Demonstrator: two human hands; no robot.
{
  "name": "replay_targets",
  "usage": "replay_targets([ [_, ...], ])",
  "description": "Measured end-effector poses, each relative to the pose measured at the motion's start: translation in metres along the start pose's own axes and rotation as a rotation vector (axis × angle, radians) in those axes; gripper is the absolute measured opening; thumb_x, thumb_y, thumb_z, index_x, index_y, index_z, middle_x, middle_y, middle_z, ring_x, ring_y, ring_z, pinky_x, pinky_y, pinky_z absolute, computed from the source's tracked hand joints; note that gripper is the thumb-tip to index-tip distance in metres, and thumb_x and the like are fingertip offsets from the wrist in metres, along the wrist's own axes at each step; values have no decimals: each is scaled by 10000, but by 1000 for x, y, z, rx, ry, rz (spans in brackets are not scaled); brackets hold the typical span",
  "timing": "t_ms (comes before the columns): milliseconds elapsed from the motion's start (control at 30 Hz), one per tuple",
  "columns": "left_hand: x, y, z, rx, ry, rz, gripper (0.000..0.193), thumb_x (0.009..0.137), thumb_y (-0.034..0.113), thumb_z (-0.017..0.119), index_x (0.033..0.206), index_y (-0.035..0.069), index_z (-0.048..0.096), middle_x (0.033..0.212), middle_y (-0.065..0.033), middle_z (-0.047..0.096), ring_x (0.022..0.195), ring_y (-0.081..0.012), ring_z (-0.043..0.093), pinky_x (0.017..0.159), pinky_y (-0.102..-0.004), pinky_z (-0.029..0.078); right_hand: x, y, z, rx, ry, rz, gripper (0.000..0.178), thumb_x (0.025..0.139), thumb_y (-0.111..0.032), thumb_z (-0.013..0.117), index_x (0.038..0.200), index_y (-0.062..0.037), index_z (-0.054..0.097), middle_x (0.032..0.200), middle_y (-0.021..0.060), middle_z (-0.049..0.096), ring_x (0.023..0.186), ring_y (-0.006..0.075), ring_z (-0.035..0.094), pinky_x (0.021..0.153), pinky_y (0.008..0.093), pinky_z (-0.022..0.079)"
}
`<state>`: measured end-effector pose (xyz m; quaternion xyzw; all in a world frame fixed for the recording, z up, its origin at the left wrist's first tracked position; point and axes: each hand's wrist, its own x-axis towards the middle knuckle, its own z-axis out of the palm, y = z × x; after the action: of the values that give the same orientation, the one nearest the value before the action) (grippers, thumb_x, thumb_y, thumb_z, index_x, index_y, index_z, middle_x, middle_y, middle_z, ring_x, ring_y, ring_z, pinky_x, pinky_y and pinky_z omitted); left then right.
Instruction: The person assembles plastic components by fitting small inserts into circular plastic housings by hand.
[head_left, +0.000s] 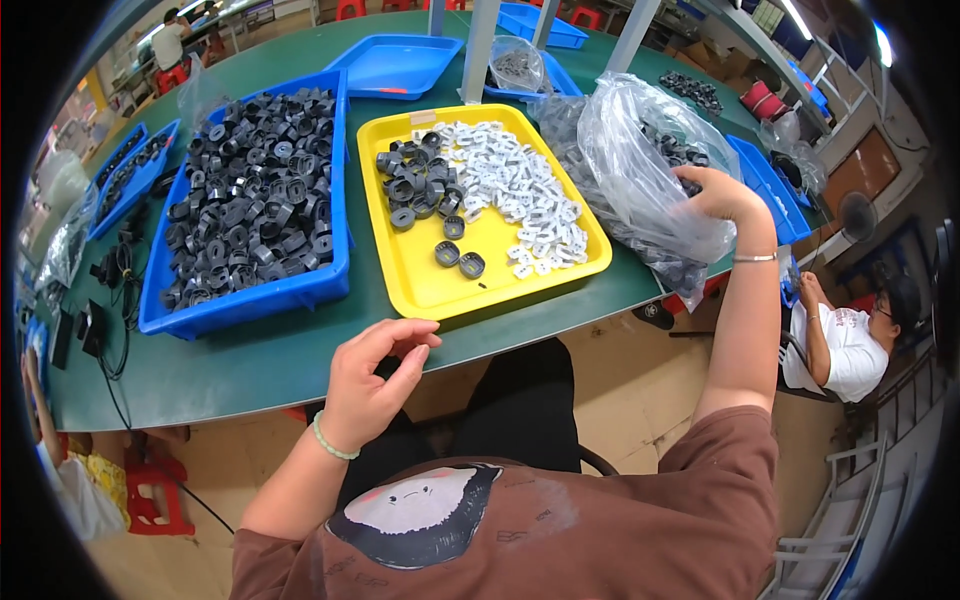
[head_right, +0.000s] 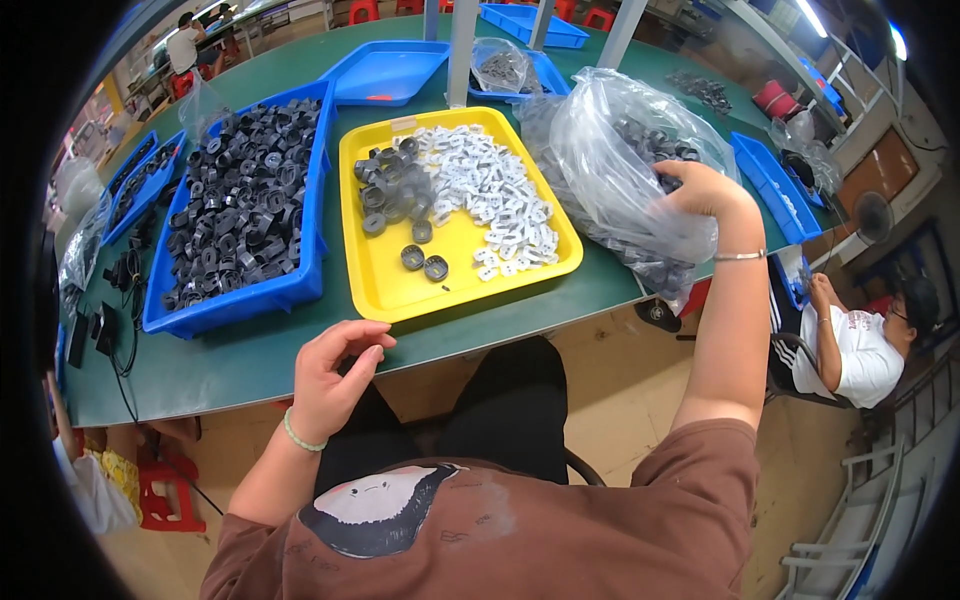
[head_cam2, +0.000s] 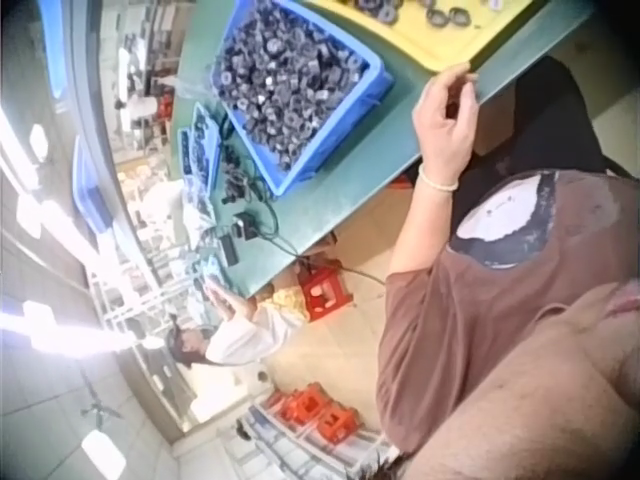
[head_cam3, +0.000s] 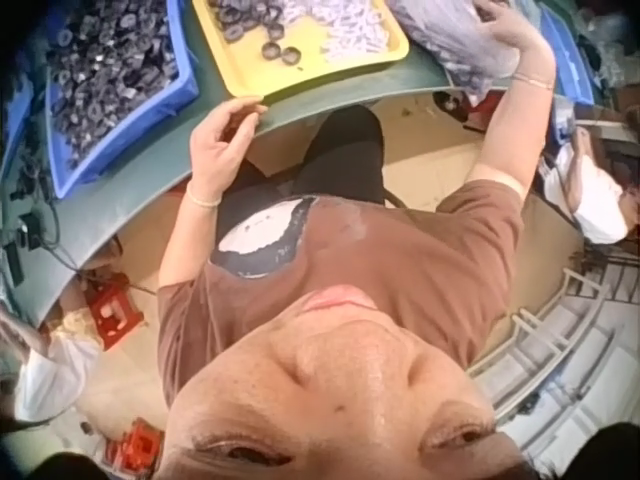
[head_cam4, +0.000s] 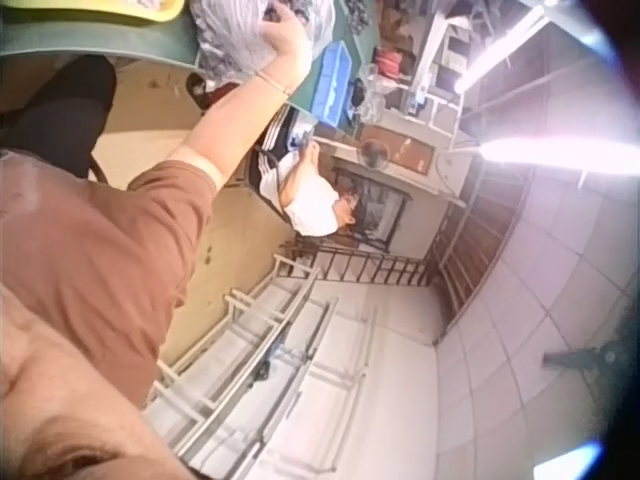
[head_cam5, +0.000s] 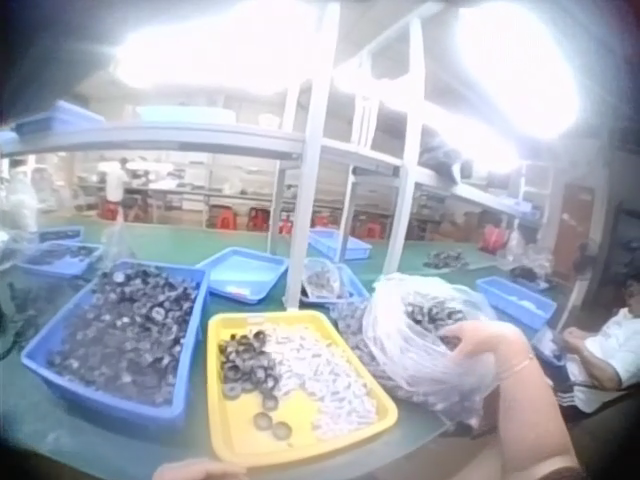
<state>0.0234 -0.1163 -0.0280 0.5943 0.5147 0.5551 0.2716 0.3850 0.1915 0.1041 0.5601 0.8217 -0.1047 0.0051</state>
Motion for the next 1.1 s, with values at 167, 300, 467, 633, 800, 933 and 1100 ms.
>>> replay_targets([
  [167, 2, 7, 5, 67, -35, 39, 220, 853, -22, 616, 1064, 16, 666, 913, -79, 696, 757, -141, 653, 698, -246, 519, 9, -18, 11, -50, 45, -129, 765, 697, -246, 771, 1381, -51, 490, 1316, 153, 582, 1217, 282, 547, 1034, 336, 402],
  [300, 1, 11, 9, 130, -42, 73, 222, 848, -26, 617, 1060, 17, 668, 910, -81, 693, 753, -147, 655, 690, -249, 522, 69, -28, 23, -82, 14, -167, 695, 747, -184, 713, 1393, -79, 477, 1327, 161, 575, 1236, 290, 537, 1034, 355, 401],
  [467, 2, 11, 10, 173, -38, 69, 223, 837, -32, 623, 1050, 19, 668, 896, -83, 691, 754, -160, 656, 686, -256, 524, 106, -50, 17, 56, 49, -163, 652, 765, -186, 712, 1374, -95, 499, 1339, 173, 563, 1229, 310, 543, 1016, 390, 423],
  [633, -2, 9, 9, 157, -34, 84, 227, 830, -43, 623, 1044, 16, 668, 894, -86, 692, 755, -162, 657, 684, -257, 523, 68, -40, -24, 139, 36, -62, 569, 771, -308, 735, 1275, -82, 602, 1269, 137, 622, 1126, 306, 610, 973, 360, 462],
  [800, 1, 10, 9, 162, -36, 93, 225, 819, -51, 629, 1031, 13, 672, 890, -91, 692, 764, -170, 663, 685, -259, 529, 33, 27, 0, -113, 22, 0, 459, 833, -354, 672, 1197, -73, 656, 1195, 148, 660, 1093, 295, 623, 958, 353, 465],
  [933, -1, 7, 6, 185, -57, 121, 224, 818, -56, 626, 1027, 12, 672, 885, -94, 690, 762, -173, 663, 684, -258, 530, -20, 3, 4, 89, 118, -17, 402, 846, -302, 676, 1162, -53, 665, 1159, 154, 670, 1095, 302, 620, 954, 347, 461],
  [1100, -1, 6, 4, 149, -58, 128, 222, 819, -63, 618, 1024, 8, 668, 884, -97, 688, 759, -176, 660, 682, -254, 526, -12, 69, 25, 250, 954, -19, 515, 834, -318, 708, 1184, 46, 613, 1180, 194, 649, 1121, 279, 609, 958, 347, 455],
])
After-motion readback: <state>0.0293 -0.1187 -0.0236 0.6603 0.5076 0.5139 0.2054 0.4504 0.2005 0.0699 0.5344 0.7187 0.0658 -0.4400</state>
